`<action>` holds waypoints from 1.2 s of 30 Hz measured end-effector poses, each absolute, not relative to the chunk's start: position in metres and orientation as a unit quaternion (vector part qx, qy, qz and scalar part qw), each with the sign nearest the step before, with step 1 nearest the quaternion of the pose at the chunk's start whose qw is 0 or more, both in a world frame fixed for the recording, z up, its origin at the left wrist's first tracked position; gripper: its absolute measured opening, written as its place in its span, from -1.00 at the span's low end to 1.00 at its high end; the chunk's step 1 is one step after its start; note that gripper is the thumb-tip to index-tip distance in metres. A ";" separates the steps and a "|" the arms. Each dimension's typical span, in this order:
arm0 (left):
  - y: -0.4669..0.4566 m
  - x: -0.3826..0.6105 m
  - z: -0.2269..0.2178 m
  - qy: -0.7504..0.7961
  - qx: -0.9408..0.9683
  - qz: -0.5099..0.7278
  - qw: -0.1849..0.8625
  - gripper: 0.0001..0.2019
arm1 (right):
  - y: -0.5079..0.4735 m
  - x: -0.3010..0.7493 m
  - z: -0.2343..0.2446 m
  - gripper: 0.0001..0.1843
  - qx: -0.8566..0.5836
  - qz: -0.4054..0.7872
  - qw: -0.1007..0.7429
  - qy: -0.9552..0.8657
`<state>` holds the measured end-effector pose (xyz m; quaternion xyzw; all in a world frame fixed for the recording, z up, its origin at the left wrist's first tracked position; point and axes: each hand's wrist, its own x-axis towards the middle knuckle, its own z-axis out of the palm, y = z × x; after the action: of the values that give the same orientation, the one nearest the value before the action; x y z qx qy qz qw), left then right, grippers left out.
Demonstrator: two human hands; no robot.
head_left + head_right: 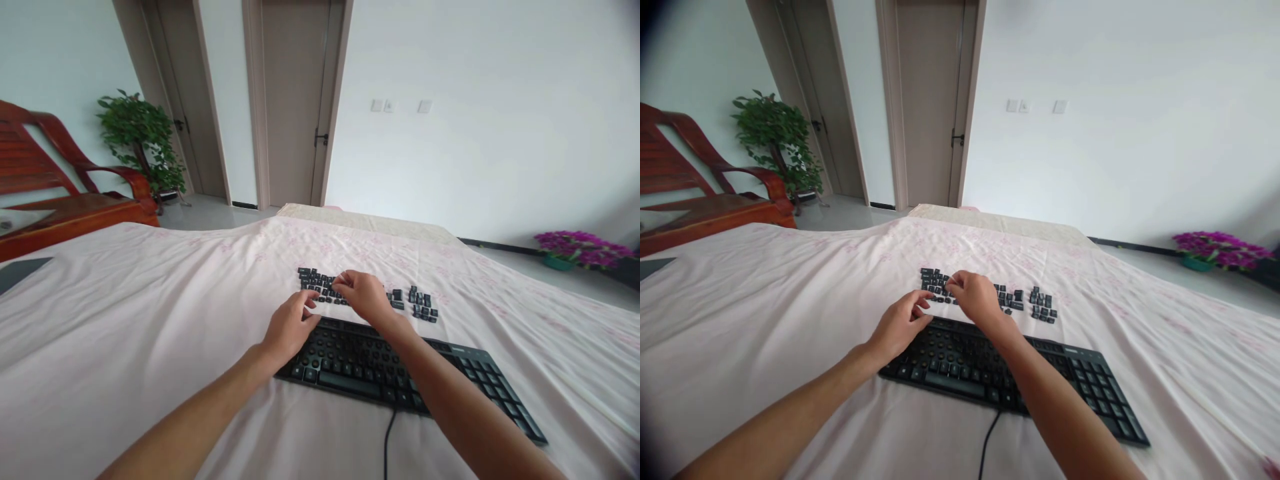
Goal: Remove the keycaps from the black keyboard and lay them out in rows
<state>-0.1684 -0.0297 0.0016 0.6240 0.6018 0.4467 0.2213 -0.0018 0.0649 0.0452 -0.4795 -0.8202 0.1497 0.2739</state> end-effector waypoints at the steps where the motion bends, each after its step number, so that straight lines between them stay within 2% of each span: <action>1: -0.028 -0.168 -0.001 0.609 0.618 0.457 0.195 -0.68 | 0.080 -0.004 0.045 -0.87 -0.496 0.146 0.275 -0.810; 3: -0.026 -0.168 -0.009 0.622 0.590 0.482 0.183 -0.76 | 0.109 -0.010 0.044 -0.89 -0.520 0.146 0.262 -0.800; 11: -0.021 -0.189 -0.028 0.579 0.535 0.531 0.312 -0.74 | 0.171 -0.040 0.027 -0.88 -0.570 0.138 0.166 -0.793; 17: -0.022 -0.189 -0.029 0.577 0.533 0.537 0.308 -0.77 | 0.183 -0.050 0.016 -0.83 -0.589 0.138 0.128 -0.786; 25: -0.021 -0.188 -0.029 0.579 0.542 0.536 0.290 -0.79 | 0.186 -0.059 0.007 -0.78 -0.599 0.144 0.111 -0.780; 36: -0.020 -0.189 -0.030 0.582 0.545 0.533 0.283 -0.78 | 0.185 -0.058 0.004 -0.81 -0.590 0.161 0.129 -0.780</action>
<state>-0.1889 -0.0204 -0.0303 0.5451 0.5823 0.5329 0.2826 -0.0578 0.1854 0.0042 -0.5901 -0.7805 0.1611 0.1293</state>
